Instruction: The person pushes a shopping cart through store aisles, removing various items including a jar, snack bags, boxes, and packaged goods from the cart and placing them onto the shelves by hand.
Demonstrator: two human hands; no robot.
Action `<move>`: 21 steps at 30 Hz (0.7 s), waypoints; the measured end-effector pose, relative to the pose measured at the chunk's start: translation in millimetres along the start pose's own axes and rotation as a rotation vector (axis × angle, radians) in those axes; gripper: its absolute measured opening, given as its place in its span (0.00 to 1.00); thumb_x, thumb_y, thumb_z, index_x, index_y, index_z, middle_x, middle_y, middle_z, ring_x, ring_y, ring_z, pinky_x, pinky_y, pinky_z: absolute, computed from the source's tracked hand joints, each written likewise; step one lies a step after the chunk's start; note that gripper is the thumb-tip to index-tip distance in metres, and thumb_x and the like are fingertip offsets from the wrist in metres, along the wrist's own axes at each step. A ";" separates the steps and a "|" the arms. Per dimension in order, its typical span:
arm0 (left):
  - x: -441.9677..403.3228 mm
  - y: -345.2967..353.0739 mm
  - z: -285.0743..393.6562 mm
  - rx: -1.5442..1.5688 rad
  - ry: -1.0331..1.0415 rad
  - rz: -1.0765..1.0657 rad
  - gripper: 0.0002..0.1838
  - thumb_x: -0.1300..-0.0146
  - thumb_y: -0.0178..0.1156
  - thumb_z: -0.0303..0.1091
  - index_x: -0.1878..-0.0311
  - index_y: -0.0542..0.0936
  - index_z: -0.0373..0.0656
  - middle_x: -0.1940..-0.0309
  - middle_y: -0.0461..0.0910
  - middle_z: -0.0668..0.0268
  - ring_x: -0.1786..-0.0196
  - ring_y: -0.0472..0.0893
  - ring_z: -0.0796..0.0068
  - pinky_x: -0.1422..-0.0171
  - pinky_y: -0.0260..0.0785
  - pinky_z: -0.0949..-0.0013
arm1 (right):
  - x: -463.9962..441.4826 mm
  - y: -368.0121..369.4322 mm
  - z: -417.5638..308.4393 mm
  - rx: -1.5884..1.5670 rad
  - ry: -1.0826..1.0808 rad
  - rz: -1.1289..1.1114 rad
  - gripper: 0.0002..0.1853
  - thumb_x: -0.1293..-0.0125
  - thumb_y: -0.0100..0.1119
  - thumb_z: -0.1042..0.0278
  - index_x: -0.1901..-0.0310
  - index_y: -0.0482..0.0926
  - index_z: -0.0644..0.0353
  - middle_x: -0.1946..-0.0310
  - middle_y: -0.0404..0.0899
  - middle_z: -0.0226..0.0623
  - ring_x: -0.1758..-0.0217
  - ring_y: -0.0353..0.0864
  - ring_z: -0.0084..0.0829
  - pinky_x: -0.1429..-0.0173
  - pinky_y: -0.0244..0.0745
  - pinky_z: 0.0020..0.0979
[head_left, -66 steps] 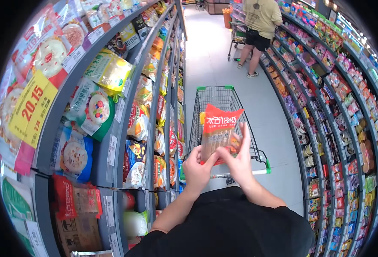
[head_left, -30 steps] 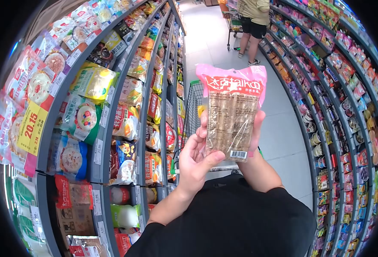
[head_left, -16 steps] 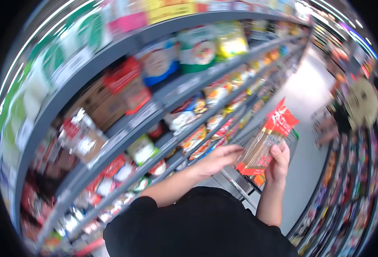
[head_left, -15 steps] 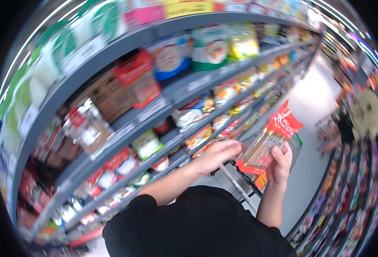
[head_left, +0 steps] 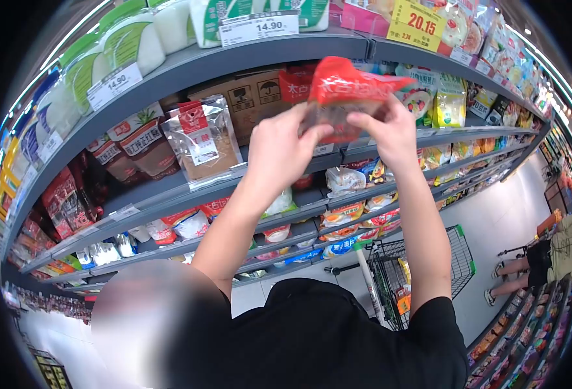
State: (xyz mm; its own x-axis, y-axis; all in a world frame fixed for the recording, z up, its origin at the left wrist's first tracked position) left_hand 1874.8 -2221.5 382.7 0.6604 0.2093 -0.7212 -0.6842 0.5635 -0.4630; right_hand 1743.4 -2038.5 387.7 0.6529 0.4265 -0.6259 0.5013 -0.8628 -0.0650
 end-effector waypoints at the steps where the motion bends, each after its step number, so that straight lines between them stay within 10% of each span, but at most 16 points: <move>1: -4.7 -1.8 -5.6 -0.105 -0.007 0.007 0.21 0.31 0.75 0.44 0.42 0.89 0.40 0.60 0.93 0.51 0.57 0.93 0.48 0.50 0.84 0.53 | -11.3 3.2 9.3 -0.005 -0.002 -0.009 0.28 0.36 0.83 0.73 0.36 0.82 0.65 0.48 0.92 0.36 0.46 0.88 0.25 0.40 0.83 0.31; 4: -8.1 7.5 -33.1 -0.260 -0.060 0.029 0.22 0.30 0.74 0.50 0.45 0.90 0.42 0.62 0.92 0.51 0.57 0.92 0.46 0.50 0.84 0.50 | -30.3 15.5 50.3 -0.074 0.027 -0.119 0.26 0.36 0.84 0.69 0.39 0.85 0.63 0.48 0.92 0.34 0.46 0.88 0.23 0.39 0.82 0.31; 8: -1.2 15.2 -55.3 -0.503 -0.229 -0.140 0.23 0.31 0.73 0.55 0.51 0.92 0.43 0.66 0.91 0.51 0.60 0.91 0.44 0.52 0.84 0.48 | -31.5 21.0 68.0 0.746 -0.178 -0.056 0.26 0.40 0.87 0.63 0.44 0.89 0.68 0.50 0.91 0.38 0.52 0.89 0.26 0.43 0.82 0.32; 21: -2.5 35.6 -64.8 -0.373 -0.264 -0.101 0.22 0.31 0.73 0.55 0.59 0.93 0.42 0.67 0.92 0.54 0.60 0.92 0.50 0.50 0.85 0.51 | -26.7 12.0 98.6 0.310 0.104 0.014 0.33 0.39 0.87 0.61 0.37 0.83 0.71 0.48 0.92 0.43 0.48 0.92 0.29 0.41 0.87 0.33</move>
State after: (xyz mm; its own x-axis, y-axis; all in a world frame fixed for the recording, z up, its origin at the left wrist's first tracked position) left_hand 1828.8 -2253.8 334.6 0.7525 0.3913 -0.5297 -0.6450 0.2755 -0.7128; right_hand 1676.0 -2087.0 327.1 0.7215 0.4253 -0.5465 0.3055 -0.9037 -0.2999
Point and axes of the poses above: each hand's wrist, its own x-axis away from the middle knuckle, its own y-axis out of the palm, z = x × y, the point moved 2 cm from there along -x, towards the middle knuckle
